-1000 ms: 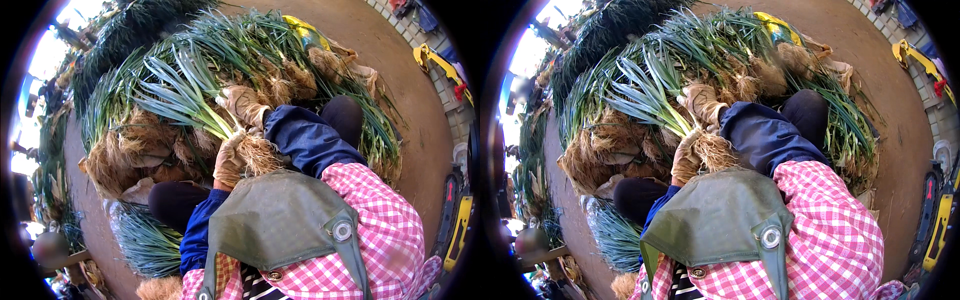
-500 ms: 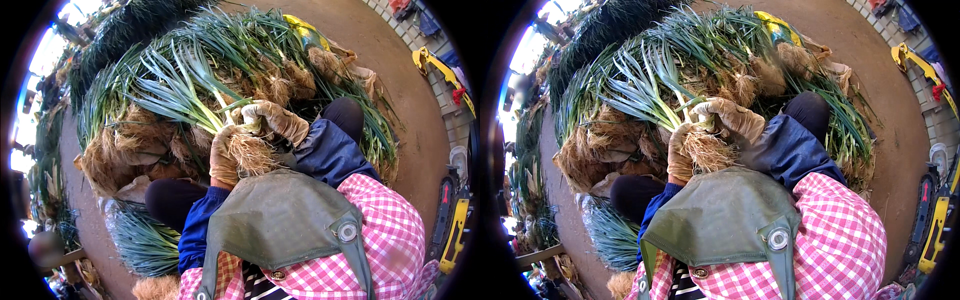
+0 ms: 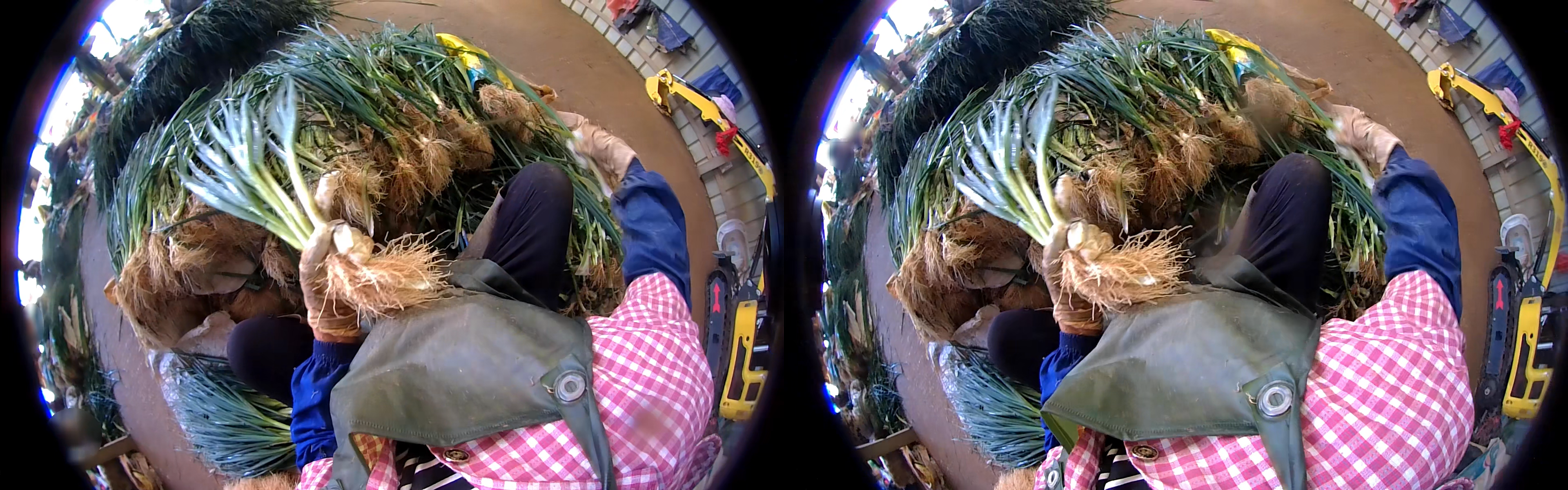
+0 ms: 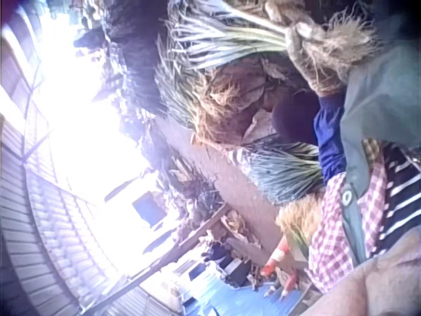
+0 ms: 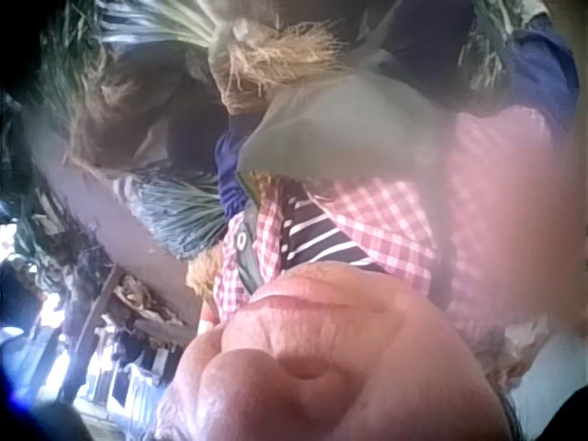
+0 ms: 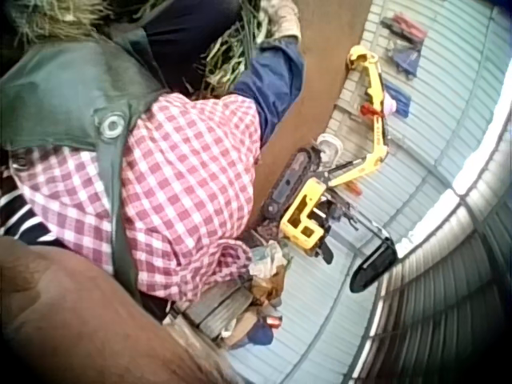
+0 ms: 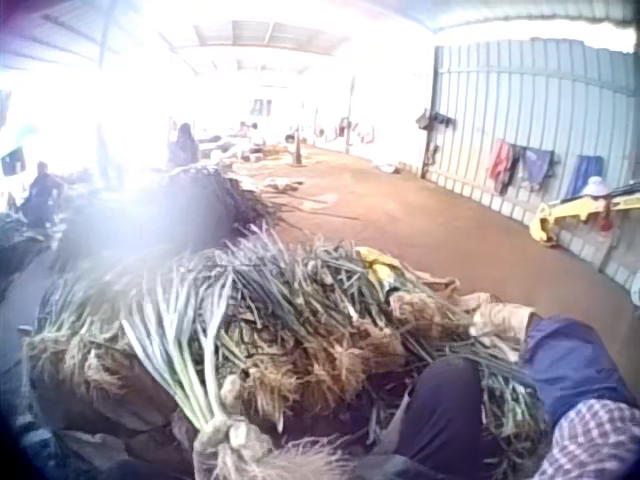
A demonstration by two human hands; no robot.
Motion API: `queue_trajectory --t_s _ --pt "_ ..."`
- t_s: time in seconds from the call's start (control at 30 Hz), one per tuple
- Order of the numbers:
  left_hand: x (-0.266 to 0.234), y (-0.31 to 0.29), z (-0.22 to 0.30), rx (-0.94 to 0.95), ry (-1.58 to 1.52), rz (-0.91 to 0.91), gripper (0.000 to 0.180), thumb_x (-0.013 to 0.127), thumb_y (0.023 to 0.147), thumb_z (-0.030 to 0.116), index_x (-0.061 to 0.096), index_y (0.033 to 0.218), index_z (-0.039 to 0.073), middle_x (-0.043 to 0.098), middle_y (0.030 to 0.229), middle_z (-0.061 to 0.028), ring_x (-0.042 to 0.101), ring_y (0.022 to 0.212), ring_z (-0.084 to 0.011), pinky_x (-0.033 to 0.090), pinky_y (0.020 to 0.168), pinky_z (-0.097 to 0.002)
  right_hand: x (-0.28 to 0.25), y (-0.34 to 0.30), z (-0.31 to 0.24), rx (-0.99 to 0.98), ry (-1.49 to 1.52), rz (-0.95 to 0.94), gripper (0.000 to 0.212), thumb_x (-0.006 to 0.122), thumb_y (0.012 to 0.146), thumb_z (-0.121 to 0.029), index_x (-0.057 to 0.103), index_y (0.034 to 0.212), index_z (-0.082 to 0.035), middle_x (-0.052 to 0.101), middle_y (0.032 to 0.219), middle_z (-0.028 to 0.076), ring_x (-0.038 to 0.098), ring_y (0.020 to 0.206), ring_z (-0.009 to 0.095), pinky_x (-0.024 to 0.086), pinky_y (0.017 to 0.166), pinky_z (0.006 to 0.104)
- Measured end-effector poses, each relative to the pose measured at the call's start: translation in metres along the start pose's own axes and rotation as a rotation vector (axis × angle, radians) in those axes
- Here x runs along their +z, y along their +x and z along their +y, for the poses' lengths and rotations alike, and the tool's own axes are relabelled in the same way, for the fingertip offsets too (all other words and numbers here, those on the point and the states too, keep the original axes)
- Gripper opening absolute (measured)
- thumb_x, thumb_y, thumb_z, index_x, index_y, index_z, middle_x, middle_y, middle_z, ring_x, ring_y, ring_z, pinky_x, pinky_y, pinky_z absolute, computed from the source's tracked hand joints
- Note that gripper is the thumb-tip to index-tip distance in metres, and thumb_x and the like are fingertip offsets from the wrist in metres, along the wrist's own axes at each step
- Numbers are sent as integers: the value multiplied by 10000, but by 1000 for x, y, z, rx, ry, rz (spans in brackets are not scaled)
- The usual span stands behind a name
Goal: The person cleans bunches of green onions by pulling off outer layers and roots by hand, handling the bunches one at a time and placing them on a pile.
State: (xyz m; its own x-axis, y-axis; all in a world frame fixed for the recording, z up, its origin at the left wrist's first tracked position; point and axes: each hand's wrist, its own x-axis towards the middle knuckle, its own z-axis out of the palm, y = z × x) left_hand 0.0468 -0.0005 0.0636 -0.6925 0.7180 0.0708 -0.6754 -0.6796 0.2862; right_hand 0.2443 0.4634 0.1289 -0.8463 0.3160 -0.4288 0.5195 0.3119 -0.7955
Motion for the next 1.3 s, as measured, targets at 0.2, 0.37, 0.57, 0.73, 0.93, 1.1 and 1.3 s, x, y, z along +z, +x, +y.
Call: queue_trajectory --t_s 0.2,0.37,0.57,0.73,0.93,1.1,1.3 --pt "-4 -1 -3 -4 55 245 411 558 841 81 468 1240 50 593 907 -121 575 834 -231 533 732 -357 33 99 -16 -111 -1012 188 393 558 861 -382 596 1113 -82 611 983 134 577 961 277 448 864 384" --pt "-60 9 -26 -260 171 505 154 592 838 81 527 974 48 565 823 -87 582 778 -255 520 704 -413 178 204 -84 -52 -578 -41 392 552 860 -470 635 881 -88 639 864 96 592 792 208 442 666 355" --pt "-71 13 -22 -298 105 491 152 609 889 193 571 980 76 548 751 -45 568 682 -221 513 584 -379 279 272 -51 97 -783 267 466 590 835 -471 628 1063 -66 655 1041 127 604 1010 248 458 862 340" --pt "-70 21 -30 -304 92 419 214 602 889 173 567 1063 54 547 769 -48 564 701 -215 519 597 -371 217 274 -51 -243 318 -99 237 677 821 -209 624 979 -41 622 829 51 574 774 122 472 685 281" --pt "-57 20 -28 -286 161 360 393 563 914 210 504 1251 15 620 945 -104 625 810 -218 557 680 -391 234 205 -86 -211 487 -240 140 661 833 -169 606 892 -54 575 717 -19 525 607 69 436 551 213" --pt "-78 20 -41 -181 215 402 238 611 872 152 604 1048 -7 639 942 -72 633 793 -185 539 689 -316 310 158 -92 -224 253 -220 240 652 842 -249 604 936 -34 606 797 8 529 671 68 432 593 238" --pt "-61 23 -44 -137 92 529 267 621 836 89 598 1067 -43 644 912 -117 635 772 -242 544 701 -342 325 138 -92 -461 329 -173 283 612 864 -256 592 981 2 606 827 57 565 684 125 486 598 296"
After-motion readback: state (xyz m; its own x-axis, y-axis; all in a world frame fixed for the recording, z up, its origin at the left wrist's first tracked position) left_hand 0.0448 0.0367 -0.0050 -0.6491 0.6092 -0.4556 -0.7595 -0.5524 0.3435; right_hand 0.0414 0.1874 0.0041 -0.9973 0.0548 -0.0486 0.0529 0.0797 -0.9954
